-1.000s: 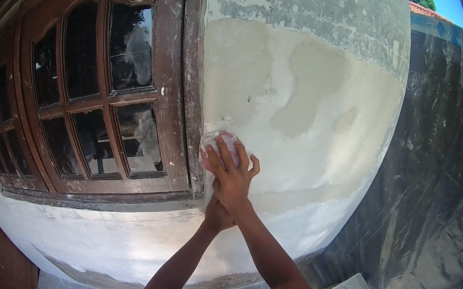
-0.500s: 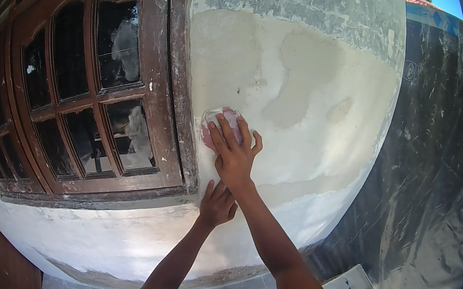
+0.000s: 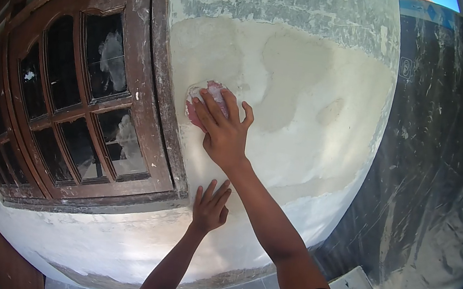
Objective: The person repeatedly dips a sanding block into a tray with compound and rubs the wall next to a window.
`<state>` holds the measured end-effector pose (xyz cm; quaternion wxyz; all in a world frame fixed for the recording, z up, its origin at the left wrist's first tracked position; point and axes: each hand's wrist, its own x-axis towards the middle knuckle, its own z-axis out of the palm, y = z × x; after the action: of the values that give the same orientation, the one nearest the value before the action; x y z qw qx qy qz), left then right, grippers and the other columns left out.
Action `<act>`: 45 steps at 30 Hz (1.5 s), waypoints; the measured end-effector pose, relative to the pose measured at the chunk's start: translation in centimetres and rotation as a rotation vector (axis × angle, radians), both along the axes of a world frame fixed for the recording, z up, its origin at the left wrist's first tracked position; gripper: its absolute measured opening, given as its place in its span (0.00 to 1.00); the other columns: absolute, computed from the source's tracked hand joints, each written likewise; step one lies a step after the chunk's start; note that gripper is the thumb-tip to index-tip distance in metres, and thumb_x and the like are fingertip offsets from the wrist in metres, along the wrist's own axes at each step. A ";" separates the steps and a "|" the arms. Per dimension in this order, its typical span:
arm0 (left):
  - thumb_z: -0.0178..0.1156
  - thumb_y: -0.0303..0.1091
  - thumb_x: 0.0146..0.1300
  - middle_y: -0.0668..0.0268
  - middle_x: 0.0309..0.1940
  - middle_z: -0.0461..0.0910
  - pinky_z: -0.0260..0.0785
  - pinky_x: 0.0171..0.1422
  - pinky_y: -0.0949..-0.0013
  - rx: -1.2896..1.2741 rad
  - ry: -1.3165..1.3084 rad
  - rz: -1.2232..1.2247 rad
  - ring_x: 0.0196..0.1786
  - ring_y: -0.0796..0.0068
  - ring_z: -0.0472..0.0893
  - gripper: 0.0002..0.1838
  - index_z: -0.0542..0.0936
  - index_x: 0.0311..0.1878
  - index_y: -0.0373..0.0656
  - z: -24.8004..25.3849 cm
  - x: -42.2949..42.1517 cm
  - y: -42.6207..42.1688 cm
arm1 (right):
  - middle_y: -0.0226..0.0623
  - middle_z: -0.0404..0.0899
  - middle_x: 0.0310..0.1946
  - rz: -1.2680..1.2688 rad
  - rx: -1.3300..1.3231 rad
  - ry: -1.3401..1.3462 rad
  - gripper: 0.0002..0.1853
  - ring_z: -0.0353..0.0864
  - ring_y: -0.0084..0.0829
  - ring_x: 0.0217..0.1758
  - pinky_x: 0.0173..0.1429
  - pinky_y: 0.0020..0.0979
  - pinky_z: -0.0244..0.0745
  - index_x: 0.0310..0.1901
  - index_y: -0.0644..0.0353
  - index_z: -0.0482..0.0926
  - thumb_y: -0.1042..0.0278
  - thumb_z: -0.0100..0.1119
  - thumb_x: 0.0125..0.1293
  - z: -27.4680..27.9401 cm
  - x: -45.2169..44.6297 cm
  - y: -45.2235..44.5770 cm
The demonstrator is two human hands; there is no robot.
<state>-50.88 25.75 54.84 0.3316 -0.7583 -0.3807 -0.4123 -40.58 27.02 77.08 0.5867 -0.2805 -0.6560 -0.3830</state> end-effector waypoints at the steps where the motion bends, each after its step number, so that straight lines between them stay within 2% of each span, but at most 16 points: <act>1: 0.55 0.34 0.60 0.76 0.75 0.71 0.38 0.85 0.49 -0.041 -0.018 -0.005 0.80 0.66 0.63 0.24 0.80 0.62 0.51 0.2 0.1 -0.3 | 0.25 0.77 0.69 0.023 -0.039 -0.005 0.36 0.67 0.42 0.75 0.75 0.52 0.44 0.63 0.44 0.82 0.83 0.58 0.49 -1.6 0.6 0.3; 3: 0.55 0.30 0.59 0.72 0.76 0.70 0.38 0.85 0.46 -0.106 -0.052 -0.058 0.81 0.62 0.61 0.25 0.79 0.63 0.47 0.0 0.2 -1.0 | 0.26 0.78 0.69 0.047 -0.121 0.005 0.37 0.66 0.42 0.76 0.77 0.50 0.42 0.63 0.45 0.83 0.83 0.56 0.48 -6.0 2.2 0.4; 6: 0.54 0.25 0.60 0.52 0.77 0.65 0.41 0.83 0.35 -0.314 -0.180 -0.163 0.83 0.40 0.51 0.28 0.72 0.67 0.38 -1.3 0.4 -2.6 | 0.26 0.77 0.70 0.014 -0.289 0.004 0.34 0.65 0.42 0.77 0.77 0.50 0.43 0.63 0.44 0.82 0.81 0.58 0.53 -15.8 6.4 -0.8; 11: 0.56 0.22 0.57 0.46 0.78 0.62 0.43 0.83 0.35 -0.304 -0.387 -0.167 0.83 0.36 0.47 0.33 0.66 0.69 0.32 -6.9 5.1 -6.8 | 0.30 0.81 0.62 0.007 -0.677 -0.019 0.20 0.74 0.38 0.66 0.67 0.44 0.60 0.57 0.49 0.84 0.75 0.64 0.63 -31.2 16.3 -6.4; 15: 0.57 0.21 0.55 0.45 0.79 0.58 0.46 0.83 0.39 -0.631 -0.511 -0.191 0.82 0.33 0.48 0.37 0.62 0.72 0.33 -14.0 14.3 -9.6 | 0.40 0.87 0.50 0.121 -0.882 0.268 0.17 0.84 0.44 0.51 0.52 0.42 0.77 0.57 0.55 0.84 0.77 0.61 0.67 -38.2 24.9 -10.6; 19: 0.58 0.23 0.56 0.45 0.79 0.59 0.46 0.82 0.39 -0.822 -0.533 -0.256 0.82 0.33 0.48 0.40 0.60 0.74 0.33 -19.1 25.8 -12.5 | 0.47 0.87 0.48 -0.026 -1.164 0.510 0.15 0.86 0.43 0.47 0.49 0.38 0.78 0.56 0.58 0.84 0.77 0.60 0.69 -43.0 34.0 -15.0; 21: 0.59 0.24 0.57 0.44 0.77 0.62 0.45 0.83 0.39 -0.964 -0.616 -0.298 0.82 0.33 0.48 0.43 0.56 0.77 0.33 -21.1 31.4 -14.0 | 0.54 0.86 0.48 0.074 -1.252 0.793 0.16 0.87 0.48 0.50 0.55 0.39 0.79 0.58 0.60 0.83 0.73 0.60 0.70 -45.7 38.3 -16.1; 24: 0.59 0.25 0.58 0.42 0.73 0.66 0.44 0.83 0.40 -1.095 -0.582 -0.322 0.82 0.32 0.48 0.46 0.51 0.80 0.34 -23.8 37.8 -16.1 | 0.45 0.88 0.46 0.142 -1.290 1.029 0.15 0.88 0.36 0.49 0.54 0.34 0.79 0.58 0.63 0.82 0.71 0.59 0.73 -50.9 44.6 -18.5; 27: 0.61 0.26 0.59 0.43 0.74 0.66 0.45 0.83 0.41 -1.280 -0.561 -0.320 0.82 0.32 0.49 0.46 0.51 0.80 0.34 -26.1 41.8 -19.5 | 0.32 0.86 0.46 0.543 -1.275 1.550 0.14 0.85 0.23 0.46 0.51 0.26 0.79 0.59 0.66 0.81 0.71 0.57 0.76 -50.9 49.1 -22.3; 33: 0.65 0.27 0.59 0.45 0.74 0.66 0.48 0.82 0.41 -1.548 -0.448 -0.338 0.81 0.32 0.49 0.48 0.51 0.80 0.35 -31.6 46.8 -24.1 | 0.31 0.86 0.47 0.336 -1.316 1.844 0.15 0.86 0.24 0.47 0.53 0.26 0.81 0.59 0.64 0.81 0.72 0.60 0.73 -56.1 55.8 -27.7; 36: 0.65 0.28 0.59 0.47 0.73 0.67 0.48 0.82 0.40 -1.636 -0.385 -0.337 0.81 0.33 0.50 0.50 0.48 0.81 0.37 -34.1 48.6 -24.7 | 0.31 0.86 0.46 0.241 -1.229 1.841 0.15 0.85 0.22 0.46 0.52 0.26 0.80 0.58 0.65 0.81 0.73 0.58 0.73 -60.2 57.6 -29.2; 39: 0.64 0.29 0.58 0.47 0.73 0.68 0.47 0.82 0.39 -1.658 -0.338 -0.340 0.81 0.34 0.50 0.50 0.48 0.81 0.38 -38.1 50.0 -25.2 | 0.30 0.86 0.45 0.013 -1.390 1.696 0.15 0.84 0.21 0.46 0.50 0.25 0.79 0.58 0.66 0.81 0.72 0.56 0.74 -66.5 60.0 -31.0; 40: 0.63 0.29 0.57 0.48 0.73 0.68 0.47 0.82 0.39 -1.678 -0.364 -0.350 0.81 0.34 0.50 0.50 0.48 0.81 0.38 -39.2 50.4 -25.3 | 0.37 0.88 0.45 -0.289 -1.487 1.344 0.16 0.87 0.30 0.46 0.51 0.31 0.80 0.58 0.65 0.82 0.72 0.54 0.74 -68.5 60.7 -31.2; 41: 0.63 0.29 0.57 0.48 0.73 0.68 0.47 0.82 0.39 -1.709 -0.369 -0.342 0.81 0.34 0.50 0.50 0.48 0.81 0.38 -40.2 50.8 -25.4 | 0.37 0.88 0.45 -0.309 -1.515 1.347 0.16 0.87 0.30 0.46 0.51 0.31 0.80 0.58 0.65 0.82 0.72 0.54 0.74 -70.1 61.4 -32.2; 43: 0.62 0.28 0.57 0.48 0.74 0.67 0.47 0.83 0.39 -1.733 -0.306 -0.315 0.81 0.34 0.50 0.50 0.48 0.81 0.38 -42.1 51.1 -25.3 | 0.53 0.85 0.52 -0.622 -1.726 1.063 0.16 0.86 0.51 0.53 0.61 0.45 0.78 0.57 0.62 0.82 0.70 0.57 0.71 -67.9 61.4 -31.0; 45: 0.62 0.28 0.57 0.48 0.74 0.66 0.47 0.83 0.40 -1.779 -0.286 -0.299 0.81 0.34 0.50 0.49 0.50 0.80 0.38 -43.2 51.1 -25.1 | 0.55 0.85 0.52 -0.637 -1.773 1.037 0.16 0.84 0.56 0.55 0.61 0.47 0.78 0.58 0.60 0.83 0.72 0.54 0.71 -69.0 61.7 -30.3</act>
<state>0.24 0.63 11.65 -0.4825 -0.7174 -0.4935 -0.0951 21.15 -3.30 8.11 0.2540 -0.8924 -0.2678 0.2595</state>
